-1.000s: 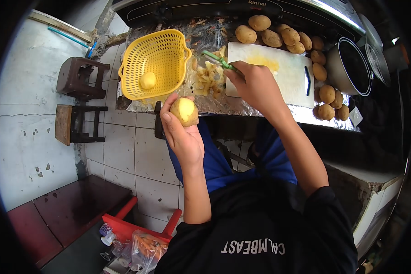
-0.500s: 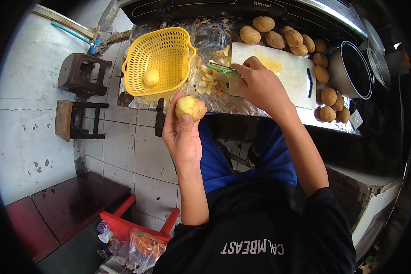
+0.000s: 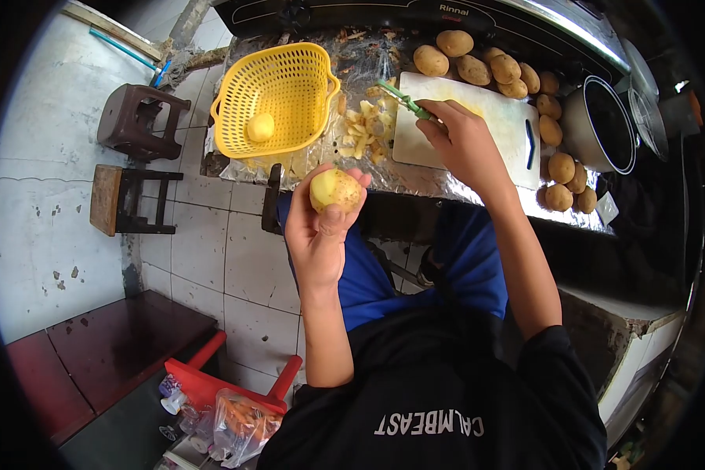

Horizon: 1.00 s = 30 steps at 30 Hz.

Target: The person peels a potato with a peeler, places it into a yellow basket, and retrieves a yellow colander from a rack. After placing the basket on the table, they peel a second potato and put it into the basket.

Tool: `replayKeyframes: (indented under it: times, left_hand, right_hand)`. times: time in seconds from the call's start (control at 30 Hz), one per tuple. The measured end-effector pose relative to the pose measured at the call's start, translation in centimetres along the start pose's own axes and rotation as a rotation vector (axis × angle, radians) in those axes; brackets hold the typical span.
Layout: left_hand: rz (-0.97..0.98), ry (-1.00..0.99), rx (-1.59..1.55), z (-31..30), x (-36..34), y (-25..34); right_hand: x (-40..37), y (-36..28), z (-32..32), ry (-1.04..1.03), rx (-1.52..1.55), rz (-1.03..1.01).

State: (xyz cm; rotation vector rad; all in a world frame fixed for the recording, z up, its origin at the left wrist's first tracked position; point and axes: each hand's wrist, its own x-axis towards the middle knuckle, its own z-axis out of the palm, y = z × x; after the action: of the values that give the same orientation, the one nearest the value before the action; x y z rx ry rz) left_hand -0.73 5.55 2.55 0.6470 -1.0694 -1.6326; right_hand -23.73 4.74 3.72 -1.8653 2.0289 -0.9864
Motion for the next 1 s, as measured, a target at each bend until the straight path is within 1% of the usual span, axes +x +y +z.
replayKeyframes:
  times: [0.03, 0.07, 0.13, 0.17, 0.23, 0.27, 0.3, 0.33, 0.37, 0.4, 0.47, 0.5, 0.53, 0.6, 0.63, 0.67, 0.73, 0.9, 1.0]
  left_hand:
    - [-0.003, 0.008, 0.008, 0.0, 0.0, -0.2]
    - [0.000, 0.005, 0.007, -0.3, -0.1, -0.3]
    - [-0.009, -0.051, 0.093, -0.8, -0.3, -0.2]
    - [-0.026, -0.018, 0.066, -0.7, -0.3, -0.4]
    - [0.000, -0.028, 0.012, -0.2, -0.3, -0.2]
    - [0.025, -0.045, -0.042, 0.1, -0.1, -0.1]
    - [0.029, -0.045, -0.043, 0.5, 0.1, 0.1]
    - [0.006, 0.007, -0.009, 0.9, 0.3, 0.3]
    - [-0.018, 0.059, 0.025, 1.2, 0.4, 0.3]
    - [-0.018, 0.056, 0.026, 1.3, 0.5, 0.1]
    - [0.013, 0.125, -0.038, 1.2, 1.0, -0.5]
    - [-0.057, 0.187, -0.202, 2.1, 1.3, 0.2]
    - [-0.058, 0.199, -0.199, 1.7, 1.7, 0.4]
    - [-0.197, 0.132, -0.126, 1.4, 3.0, 0.9]
    - [-0.145, 0.145, -0.053, 2.3, 3.3, 1.3]
    - [-0.151, 0.139, -0.059, 2.9, 3.6, 1.5]
    - [-0.076, 0.076, 0.166, 3.7, 4.2, 1.7]
    - [-0.108, 0.034, 0.210, 3.9, 4.2, 1.5]
    - [-0.083, 0.065, 0.196, 3.8, 4.4, 1.3]
  right_hand:
    - [0.2, 0.0, -0.2, 0.039, 0.134, 0.037]
    - [0.2, 0.0, -0.4, 0.042, 0.132, 0.035]
    - [0.1, -0.2, -0.7, -0.110, 0.227, 0.245]
    - [0.1, -0.4, -1.0, -0.108, 0.225, 0.240]
    - [-0.4, -1.4, -1.5, -0.089, 0.408, 0.298]
    - [-0.6, -1.5, -1.3, -0.090, 0.407, 0.293]
    - [-0.7, -1.6, -1.1, -0.019, 0.351, 0.203]
    - [-1.0, -1.5, -0.9, 0.052, 0.294, 0.117]
    - [-0.7, -1.4, -0.8, 0.049, 0.264, 0.097]
    - [-0.8, -1.4, -0.8, 0.052, 0.264, 0.097]
    - [-0.6, -1.6, -0.6, -0.055, 0.388, 0.178]
    - [-0.9, -2.4, -0.8, -0.091, 0.566, 0.220]
    - [-1.4, -3.0, -1.1, -0.102, 0.570, 0.221]
    - [-2.1, -3.9, -2.2, -0.221, 0.754, 0.272]
    - [-2.4, -4.3, -2.7, -0.241, 0.804, 0.311]
    - [-2.6, -4.4, -3.1, -0.235, 0.798, 0.318]
    - [-2.7, -4.6, -3.8, -0.256, 0.794, 0.291]
    - [-3.2, -4.6, -4.2, -0.225, 0.757, 0.272]
    - [-3.3, -4.4, -4.4, -0.227, 0.779, 0.279]
